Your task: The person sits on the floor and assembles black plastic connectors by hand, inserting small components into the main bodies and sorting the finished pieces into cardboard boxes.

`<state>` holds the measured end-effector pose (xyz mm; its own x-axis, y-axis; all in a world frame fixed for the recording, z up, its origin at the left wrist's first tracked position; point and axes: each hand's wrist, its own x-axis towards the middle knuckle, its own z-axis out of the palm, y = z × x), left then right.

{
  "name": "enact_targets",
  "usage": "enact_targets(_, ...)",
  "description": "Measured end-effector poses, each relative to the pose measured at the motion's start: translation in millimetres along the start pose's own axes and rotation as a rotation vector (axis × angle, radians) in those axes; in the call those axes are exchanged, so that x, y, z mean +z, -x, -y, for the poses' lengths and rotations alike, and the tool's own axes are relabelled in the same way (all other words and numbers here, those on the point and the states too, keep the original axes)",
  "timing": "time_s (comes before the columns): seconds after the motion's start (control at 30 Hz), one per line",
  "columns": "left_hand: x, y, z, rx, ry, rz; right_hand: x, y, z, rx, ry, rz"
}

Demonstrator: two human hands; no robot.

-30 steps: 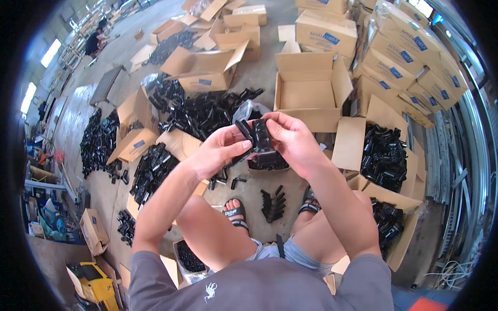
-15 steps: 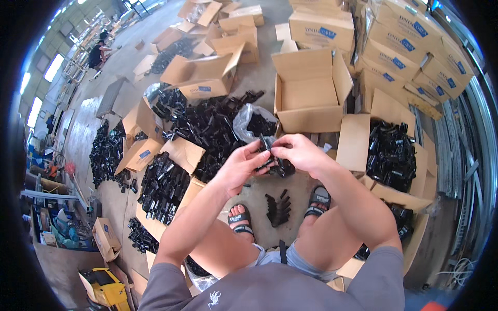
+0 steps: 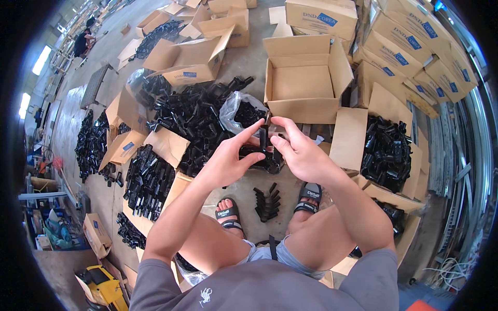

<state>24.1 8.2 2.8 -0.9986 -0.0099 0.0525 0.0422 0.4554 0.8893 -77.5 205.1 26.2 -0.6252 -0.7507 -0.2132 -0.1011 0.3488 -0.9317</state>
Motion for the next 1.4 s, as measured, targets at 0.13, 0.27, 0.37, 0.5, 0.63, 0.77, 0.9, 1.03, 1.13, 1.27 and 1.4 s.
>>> enact_targets(0.13, -2, 2, -8, -0.016, 0.142, 0.067, 4, -2, -5, -0.068, 0.019, -0.112)
enact_targets(0.27, -1, 6, -8, 0.064, -0.073, 0.053, -3, -2, 6, 0.082, 0.037, -0.021)
enact_targets(0.37, -5, 7, -11, 0.029, 0.014, 0.111, -1, -5, 4, 0.082, -0.038, -0.011)
enact_targets(0.5, -1, 9, -2, 0.031, 0.029, 0.072, 5, -8, 1, 0.148, -0.316, -0.065)
enact_targets(0.63, 6, 15, 1, 0.026, -0.021, 0.025, 1, -12, -5, 0.155, -0.356, -0.086)
enact_targets(0.77, 5, 18, -7, -0.016, -0.063, 0.059, 5, -9, -5, 0.156, -0.369, -0.081)
enact_targets(0.9, -1, 17, -6, 0.016, -0.07, 0.117, 9, -6, -4, 0.151, -0.356, -0.089)
enact_targets(1.03, -1, 14, -3, 0.083, -0.048, 0.106, 5, -7, -7, 0.137, -0.321, -0.088)
enact_targets(1.13, -4, 12, -7, 0.075, -0.023, 0.079, 3, -8, -5, 0.121, -0.36, -0.128)
enact_targets(1.27, -7, 11, -13, 0.004, 0.003, 0.114, 4, -9, -5, 0.094, -0.384, -0.105)
enact_targets(1.4, -5, 11, -8, -0.019, 0.016, 0.124, 5, -10, -5, 0.112, -0.3, -0.096)
